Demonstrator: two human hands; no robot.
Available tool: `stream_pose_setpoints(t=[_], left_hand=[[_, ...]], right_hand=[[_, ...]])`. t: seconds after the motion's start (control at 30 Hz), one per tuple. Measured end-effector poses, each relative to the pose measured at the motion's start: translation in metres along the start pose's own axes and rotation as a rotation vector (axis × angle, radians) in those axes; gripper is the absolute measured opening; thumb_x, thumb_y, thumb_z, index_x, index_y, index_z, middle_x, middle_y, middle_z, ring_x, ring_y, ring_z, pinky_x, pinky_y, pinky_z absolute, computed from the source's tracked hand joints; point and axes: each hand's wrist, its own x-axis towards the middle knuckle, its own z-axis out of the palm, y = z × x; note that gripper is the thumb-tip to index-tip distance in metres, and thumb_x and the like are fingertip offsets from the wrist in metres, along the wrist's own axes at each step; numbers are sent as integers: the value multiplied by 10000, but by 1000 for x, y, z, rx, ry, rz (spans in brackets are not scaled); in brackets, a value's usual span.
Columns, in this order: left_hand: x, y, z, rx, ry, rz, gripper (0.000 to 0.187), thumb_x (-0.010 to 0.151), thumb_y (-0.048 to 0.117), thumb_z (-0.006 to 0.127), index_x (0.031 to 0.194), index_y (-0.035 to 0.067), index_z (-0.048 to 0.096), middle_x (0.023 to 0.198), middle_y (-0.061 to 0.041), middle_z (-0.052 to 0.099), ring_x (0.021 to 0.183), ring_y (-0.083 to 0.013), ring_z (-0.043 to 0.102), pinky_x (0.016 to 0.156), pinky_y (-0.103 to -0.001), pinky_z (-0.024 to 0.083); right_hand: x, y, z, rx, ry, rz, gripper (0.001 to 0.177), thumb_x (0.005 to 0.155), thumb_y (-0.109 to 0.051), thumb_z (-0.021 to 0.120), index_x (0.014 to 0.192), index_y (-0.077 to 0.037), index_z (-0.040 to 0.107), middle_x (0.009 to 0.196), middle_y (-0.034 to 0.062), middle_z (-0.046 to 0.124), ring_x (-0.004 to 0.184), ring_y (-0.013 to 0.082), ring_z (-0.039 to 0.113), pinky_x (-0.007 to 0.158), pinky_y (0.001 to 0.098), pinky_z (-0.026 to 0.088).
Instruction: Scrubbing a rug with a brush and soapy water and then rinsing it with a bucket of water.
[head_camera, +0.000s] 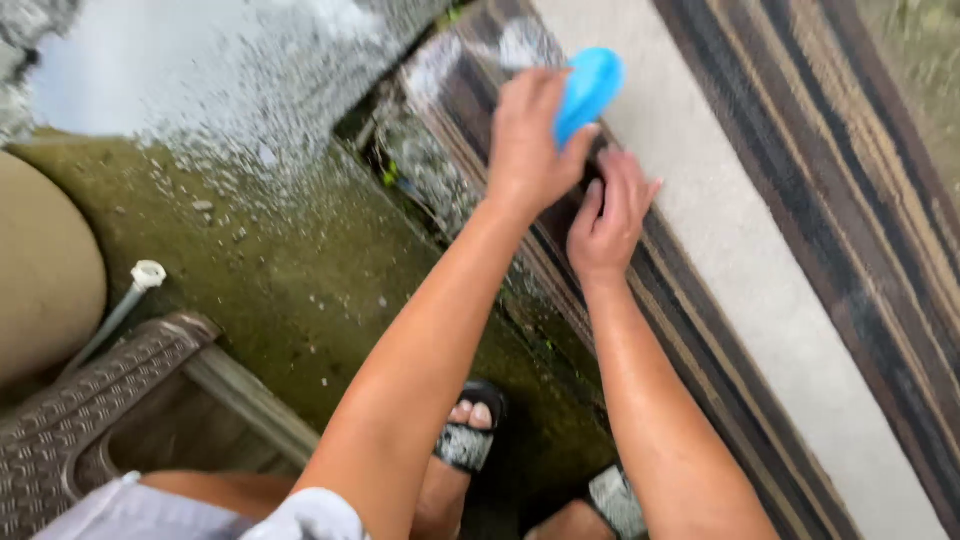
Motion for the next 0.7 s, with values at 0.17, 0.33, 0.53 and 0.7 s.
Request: stream_pose_setpoints(t=[0.17, 0.33, 0.53, 0.7], left_hand=[[-14, -9, 31, -1, -172, 54, 604, 801, 187, 821, 1333, 45, 574, 1315, -176, 546, 1223, -405, 534, 1043, -493, 438], [27, -77, 11, 317, 46, -69, 625, 805, 265, 862, 1277, 19, 534, 1304, -233, 523, 1189, -455, 510, 1015, -554, 412], [50, -72, -11, 232, 192, -212, 580, 845, 218, 835, 1294, 13, 530, 1272, -218, 525, 1175, -388, 549, 1017, -460, 473], [-6, 10, 27, -20, -279, 58, 602, 819, 197, 810, 1348, 41, 570, 1321, -161, 545, 1231, -384, 541, 1037, -477, 449]], right_hand=[[9, -6, -3, 88, 141, -30, 407, 1115, -101, 437, 1508, -4, 481, 1556, 202, 507, 1520, 405, 421, 1312, 528, 279], [7, -14, -19, 66, 94, -25, 422, 1086, -68, 437, 1497, 4, 498, 1545, 224, 518, 1508, 409, 421, 1299, 522, 272], [10, -18, -7, 91, 103, -10, 385, 1074, -87, 474, 1443, -14, 555, 1495, 202, 573, 1485, 386, 445, 1298, 553, 185], [6, -19, -10, 56, 98, 33, 390, 1084, -58, 411, 1448, -6, 540, 1503, 215, 555, 1498, 396, 442, 1303, 565, 212]])
